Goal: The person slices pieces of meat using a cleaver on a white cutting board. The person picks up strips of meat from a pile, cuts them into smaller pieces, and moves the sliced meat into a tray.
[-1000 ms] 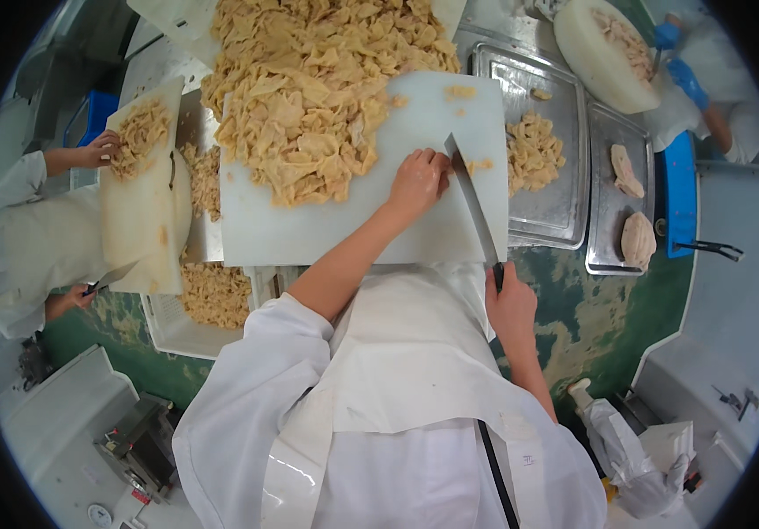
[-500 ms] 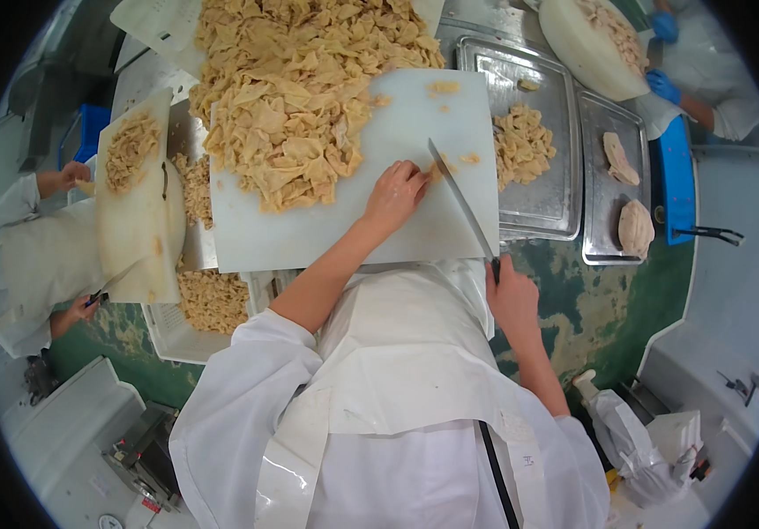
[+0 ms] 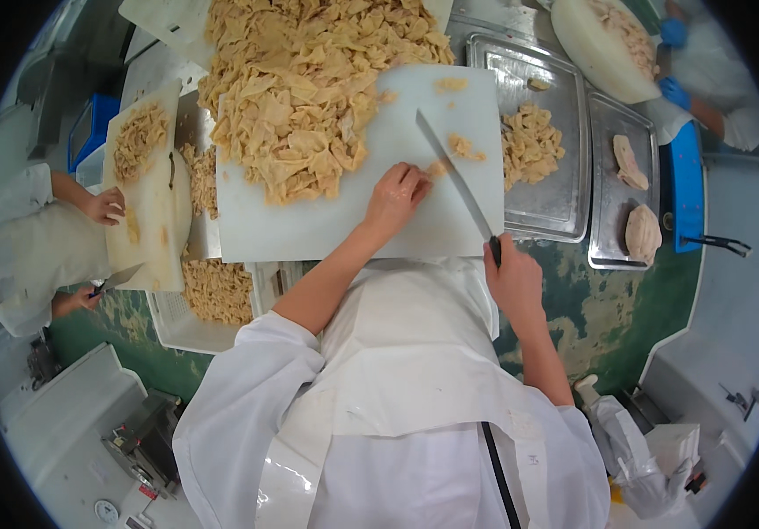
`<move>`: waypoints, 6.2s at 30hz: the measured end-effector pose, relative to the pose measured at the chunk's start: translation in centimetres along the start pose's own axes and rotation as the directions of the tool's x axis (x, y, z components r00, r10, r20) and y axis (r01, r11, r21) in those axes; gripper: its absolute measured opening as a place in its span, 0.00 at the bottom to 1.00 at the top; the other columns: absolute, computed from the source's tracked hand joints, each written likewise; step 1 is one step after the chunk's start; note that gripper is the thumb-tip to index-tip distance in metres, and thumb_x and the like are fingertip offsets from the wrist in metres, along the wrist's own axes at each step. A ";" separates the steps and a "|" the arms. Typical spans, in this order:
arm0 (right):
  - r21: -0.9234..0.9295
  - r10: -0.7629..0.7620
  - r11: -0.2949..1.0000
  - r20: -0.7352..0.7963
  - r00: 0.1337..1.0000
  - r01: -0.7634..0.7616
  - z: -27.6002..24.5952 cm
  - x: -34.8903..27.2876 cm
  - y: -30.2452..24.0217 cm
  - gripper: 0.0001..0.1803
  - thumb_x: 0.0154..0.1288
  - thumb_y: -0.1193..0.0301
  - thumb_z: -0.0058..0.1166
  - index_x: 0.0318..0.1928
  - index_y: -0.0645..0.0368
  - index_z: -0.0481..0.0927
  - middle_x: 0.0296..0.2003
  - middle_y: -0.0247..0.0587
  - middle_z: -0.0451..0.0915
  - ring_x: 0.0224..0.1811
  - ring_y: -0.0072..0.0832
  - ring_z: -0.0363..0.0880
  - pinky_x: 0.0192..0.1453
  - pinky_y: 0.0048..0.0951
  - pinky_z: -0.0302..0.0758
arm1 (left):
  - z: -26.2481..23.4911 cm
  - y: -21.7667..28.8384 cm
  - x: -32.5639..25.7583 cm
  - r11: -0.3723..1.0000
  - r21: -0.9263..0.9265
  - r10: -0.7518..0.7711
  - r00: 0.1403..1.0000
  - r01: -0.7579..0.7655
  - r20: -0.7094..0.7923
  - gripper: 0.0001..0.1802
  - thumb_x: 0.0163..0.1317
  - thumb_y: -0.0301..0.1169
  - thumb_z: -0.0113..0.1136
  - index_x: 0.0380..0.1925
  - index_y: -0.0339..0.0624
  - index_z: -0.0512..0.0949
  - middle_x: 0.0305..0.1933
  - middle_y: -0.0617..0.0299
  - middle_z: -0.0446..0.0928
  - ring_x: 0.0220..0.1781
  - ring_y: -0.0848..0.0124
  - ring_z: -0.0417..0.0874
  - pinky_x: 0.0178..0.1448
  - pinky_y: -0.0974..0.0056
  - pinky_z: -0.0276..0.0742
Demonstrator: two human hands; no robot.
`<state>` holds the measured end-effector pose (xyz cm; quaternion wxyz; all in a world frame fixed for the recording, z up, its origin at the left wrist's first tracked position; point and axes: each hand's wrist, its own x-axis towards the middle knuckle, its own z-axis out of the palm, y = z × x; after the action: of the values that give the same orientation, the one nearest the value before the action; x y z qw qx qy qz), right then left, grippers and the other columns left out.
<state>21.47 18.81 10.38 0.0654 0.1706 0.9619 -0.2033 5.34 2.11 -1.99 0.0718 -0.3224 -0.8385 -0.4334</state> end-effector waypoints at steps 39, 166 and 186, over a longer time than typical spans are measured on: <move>0.110 -0.126 0.988 0.139 0.982 0.111 1.5 5.2 2.3 0.16 0.69 0.60 0.53 0.37 0.62 0.72 0.21 0.56 0.79 0.26 0.57 0.79 0.31 0.53 0.75 | -0.5 -1.2 -0.2 0.974 0.158 0.153 0.985 -0.164 0.080 0.07 0.50 0.27 0.65 0.30 0.41 0.80 0.31 0.60 0.77 0.37 0.61 0.78 0.42 0.58 0.73; 0.310 0.263 0.914 0.041 0.964 -0.263 2.7 1.7 1.2 0.17 0.68 0.61 0.55 0.44 0.64 0.78 0.27 0.57 0.80 0.32 0.57 0.78 0.36 0.42 0.74 | -14.2 -12.2 21.1 0.843 0.534 -0.155 0.980 0.065 0.126 0.10 0.57 0.28 0.60 0.38 0.39 0.83 0.38 0.48 0.83 0.43 0.53 0.84 0.44 0.52 0.80; 0.384 0.336 0.873 -0.030 0.941 -0.300 2.4 0.3 3.2 0.20 0.67 0.54 0.55 0.36 0.62 0.75 0.26 0.60 0.78 0.35 0.62 0.76 0.34 0.51 0.71 | -3.8 -1.4 15.5 0.619 -0.427 -0.200 0.658 0.659 0.726 0.17 0.65 0.41 0.62 0.46 0.41 0.77 0.34 0.60 0.81 0.36 0.70 0.81 0.42 0.63 0.75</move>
<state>22.46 20.69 6.98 0.0183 0.3454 0.8662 -0.3607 -8.21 5.99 5.64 -0.4371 -0.2222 -0.6562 -0.5736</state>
